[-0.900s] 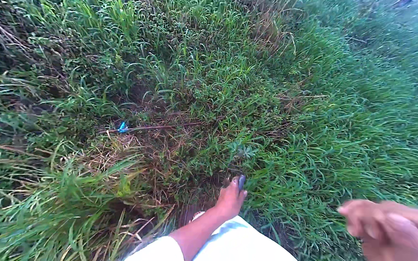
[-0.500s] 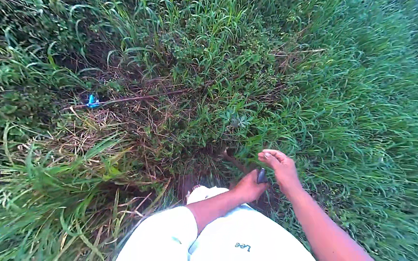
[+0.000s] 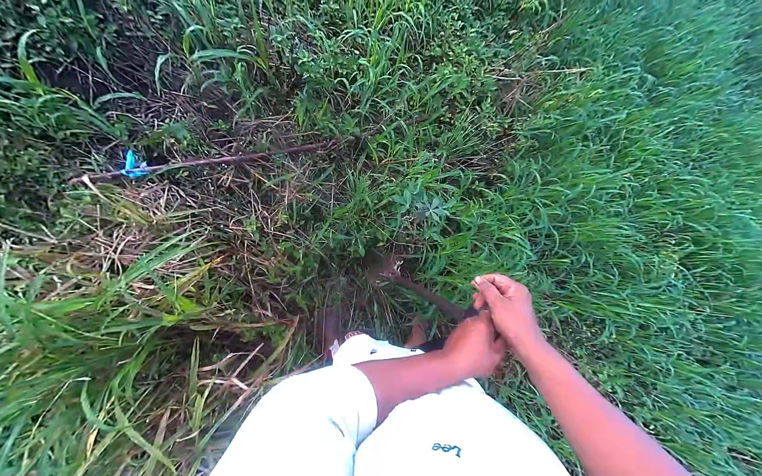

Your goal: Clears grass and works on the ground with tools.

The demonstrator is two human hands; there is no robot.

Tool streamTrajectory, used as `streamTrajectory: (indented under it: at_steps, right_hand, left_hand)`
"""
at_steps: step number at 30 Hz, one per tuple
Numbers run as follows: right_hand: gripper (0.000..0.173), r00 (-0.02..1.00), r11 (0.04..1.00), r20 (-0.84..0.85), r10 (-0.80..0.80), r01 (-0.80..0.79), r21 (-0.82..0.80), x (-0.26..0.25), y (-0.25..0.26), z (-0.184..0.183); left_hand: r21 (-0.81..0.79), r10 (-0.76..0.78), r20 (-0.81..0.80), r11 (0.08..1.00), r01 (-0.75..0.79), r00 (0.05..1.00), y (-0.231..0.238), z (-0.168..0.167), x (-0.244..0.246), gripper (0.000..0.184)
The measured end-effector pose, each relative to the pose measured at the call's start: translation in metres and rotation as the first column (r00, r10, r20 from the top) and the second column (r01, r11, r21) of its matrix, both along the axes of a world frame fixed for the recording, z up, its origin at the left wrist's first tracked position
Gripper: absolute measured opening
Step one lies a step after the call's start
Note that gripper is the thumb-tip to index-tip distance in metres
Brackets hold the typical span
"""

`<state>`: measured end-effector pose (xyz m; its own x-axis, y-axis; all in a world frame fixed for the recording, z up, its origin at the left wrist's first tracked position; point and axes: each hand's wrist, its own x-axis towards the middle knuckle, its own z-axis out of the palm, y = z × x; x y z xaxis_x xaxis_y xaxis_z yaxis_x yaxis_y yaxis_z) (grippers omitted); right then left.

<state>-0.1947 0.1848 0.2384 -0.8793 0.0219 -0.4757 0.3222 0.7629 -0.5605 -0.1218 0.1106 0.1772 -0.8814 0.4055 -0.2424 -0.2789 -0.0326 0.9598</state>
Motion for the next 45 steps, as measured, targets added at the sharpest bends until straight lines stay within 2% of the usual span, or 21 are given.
streamTrajectory:
  at_steps: [2,4,7,11,14,18,21,24,28,31,34,36,39,45]
  right_hand:
    - [0.033,0.993,0.998,0.12,0.002,-0.009,0.056,0.001,0.018,-0.035]
    - [0.034,0.992,0.995,0.122,0.021,-0.033,0.094,-0.001,0.028,-0.049]
    - [0.026,0.993,0.994,0.099,0.061,-0.069,0.083,-0.002,0.042,-0.043]
    - [0.028,0.978,0.97,0.011,0.21,-0.21,0.121,-0.016,0.076,-0.02]
    - [0.033,0.961,0.956,0.051,0.273,-0.277,0.098,-0.032,0.121,-0.043]
    - [0.033,0.964,0.965,0.043,0.261,-0.261,-0.007,-0.067,0.184,-0.077]
    - [0.035,0.963,0.96,0.022,0.27,-0.267,-0.087,-0.085,0.231,-0.095]
    - [0.036,0.951,0.941,0.038,0.308,-0.299,-0.157,-0.105,0.257,-0.101]
    - [0.037,0.921,0.909,0.147,0.36,-0.312,-0.277,-0.102,0.262,-0.104]
    - [0.035,0.907,0.885,0.218,0.361,-0.26,-0.386,-0.09,0.258,-0.103]
    - [0.033,0.94,0.848,0.132,0.314,-0.215,-0.485,-0.081,0.254,-0.103]
    - [0.031,0.948,0.837,0.108,0.301,-0.208,-0.506,-0.083,0.25,-0.101]
    - [0.031,0.951,0.848,0.16,0.265,-0.151,-0.508,-0.098,0.237,-0.102]
    - [0.032,0.926,0.906,0.312,0.213,-0.068,-0.418,-0.112,0.221,-0.112]
  left_hand:
    - [0.022,0.005,-0.014,1.0,-0.005,1.0,0.019,-0.037,0.006,0.043]
    - [0.011,0.02,-0.038,1.0,-0.019,0.999,0.028,-0.049,0.006,0.04]
    - [-0.033,-0.002,-0.039,0.999,0.001,0.999,0.037,-0.04,0.004,0.036]
    - [-0.018,0.054,-0.07,0.998,-0.056,0.996,0.068,-0.016,-0.009,0.032]
    - [-0.037,0.047,-0.05,0.998,-0.048,0.998,0.107,-0.035,-0.023,0.029]
    - [-0.092,0.098,0.046,0.991,-0.094,0.994,0.166,-0.048,-0.055,0.03]
    - [-0.242,0.157,0.156,0.963,-0.117,0.975,0.215,-0.042,-0.071,0.032]
    - [-0.433,0.264,0.194,0.887,-0.159,0.945,0.252,-0.037,-0.082,0.037]
    - [-0.643,0.398,0.174,0.739,-0.202,0.901,0.275,-0.033,-0.074,0.039]
    - [-0.767,0.441,0.193,0.625,-0.145,0.876,0.275,-0.032,-0.068,0.039]
    - [-0.813,0.455,0.217,0.575,-0.098,0.864,0.273,-0.026,-0.068,0.037]
    - [-0.823,0.442,0.224,0.563,-0.074,0.869,0.269,-0.021,-0.072,0.037]
    - [-0.833,0.421,0.217,0.55,-0.058,0.881,0.259,-0.023,-0.085,0.036]
    - [-0.75,0.353,0.25,0.659,-0.05,0.902,0.249,-0.044,-0.087,0.033]
